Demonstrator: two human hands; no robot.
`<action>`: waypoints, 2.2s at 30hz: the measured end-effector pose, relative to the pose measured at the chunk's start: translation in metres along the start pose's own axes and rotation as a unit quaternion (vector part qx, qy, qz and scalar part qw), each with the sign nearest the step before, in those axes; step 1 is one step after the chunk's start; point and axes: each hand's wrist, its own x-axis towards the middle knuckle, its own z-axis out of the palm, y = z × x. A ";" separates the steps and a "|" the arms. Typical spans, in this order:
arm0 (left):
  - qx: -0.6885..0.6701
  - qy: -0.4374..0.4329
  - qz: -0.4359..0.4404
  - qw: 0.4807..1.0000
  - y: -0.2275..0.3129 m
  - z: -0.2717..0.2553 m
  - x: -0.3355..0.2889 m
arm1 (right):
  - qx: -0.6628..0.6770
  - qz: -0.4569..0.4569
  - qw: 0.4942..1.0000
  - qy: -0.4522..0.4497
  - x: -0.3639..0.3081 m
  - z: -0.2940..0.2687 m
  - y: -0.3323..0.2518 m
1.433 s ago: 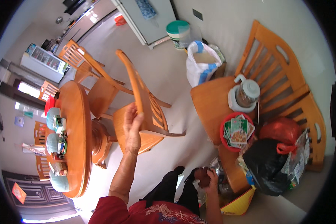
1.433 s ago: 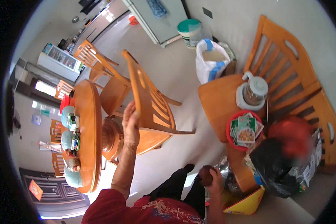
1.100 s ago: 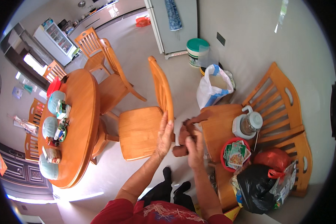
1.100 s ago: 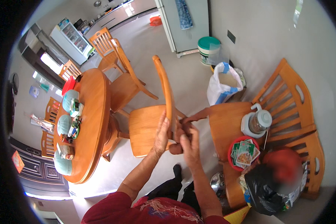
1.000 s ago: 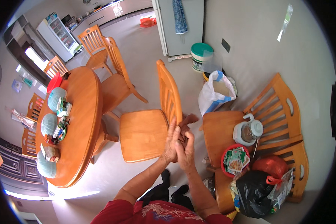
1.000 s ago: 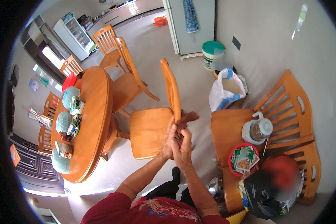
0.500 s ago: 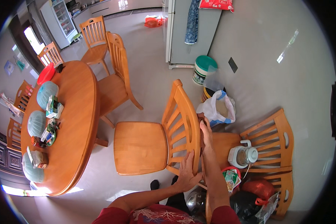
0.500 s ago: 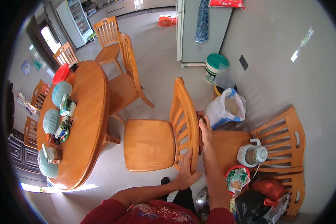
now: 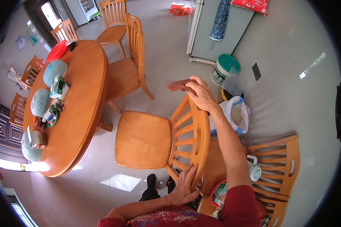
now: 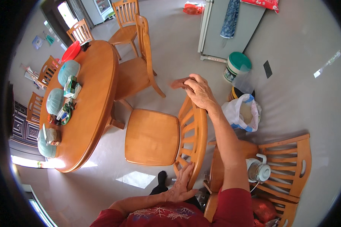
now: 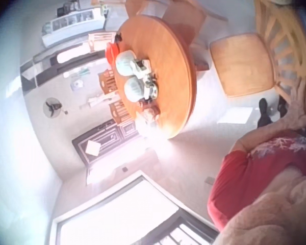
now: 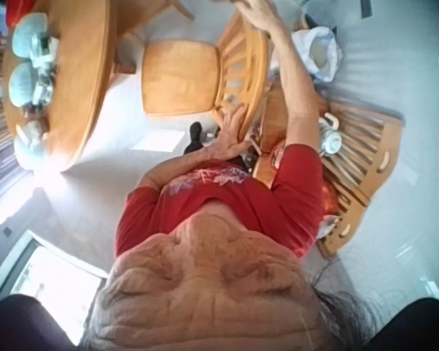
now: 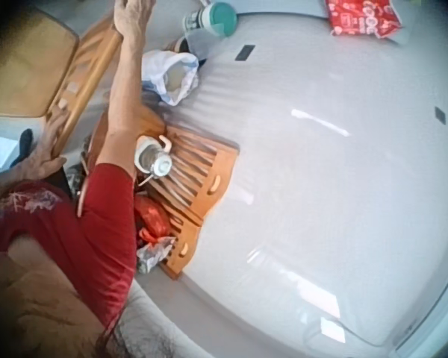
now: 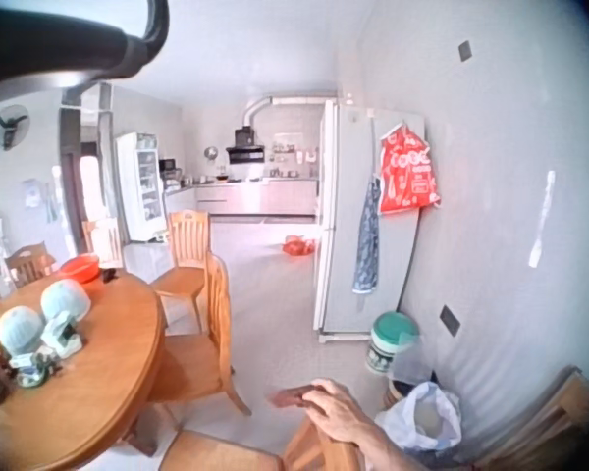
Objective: The person cleans a white plastic container, a clear bottle, a bag of dried herbs, and a metal pot using a brown cloth. They then wipe a round wooden table and arrange items on it, including a red bowl and a smiley-face coaster.
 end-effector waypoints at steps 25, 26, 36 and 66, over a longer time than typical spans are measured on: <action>-0.170 -0.048 -0.130 0.975 -0.092 -0.020 -0.052 | 0.437 0.391 0.771 0.246 -0.304 0.032 -0.172; -0.208 -0.047 -0.185 0.959 -0.108 -0.022 -0.057 | 0.358 0.398 0.816 0.219 -0.299 0.028 -0.165; -0.666 -0.094 -0.412 0.614 -0.248 0.029 -0.093 | 0.284 0.320 0.896 0.120 -0.157 0.005 -0.077; -0.719 0.384 -0.467 0.344 -0.219 0.064 0.002 | 0.416 0.381 0.825 -0.027 -0.097 -0.006 -0.083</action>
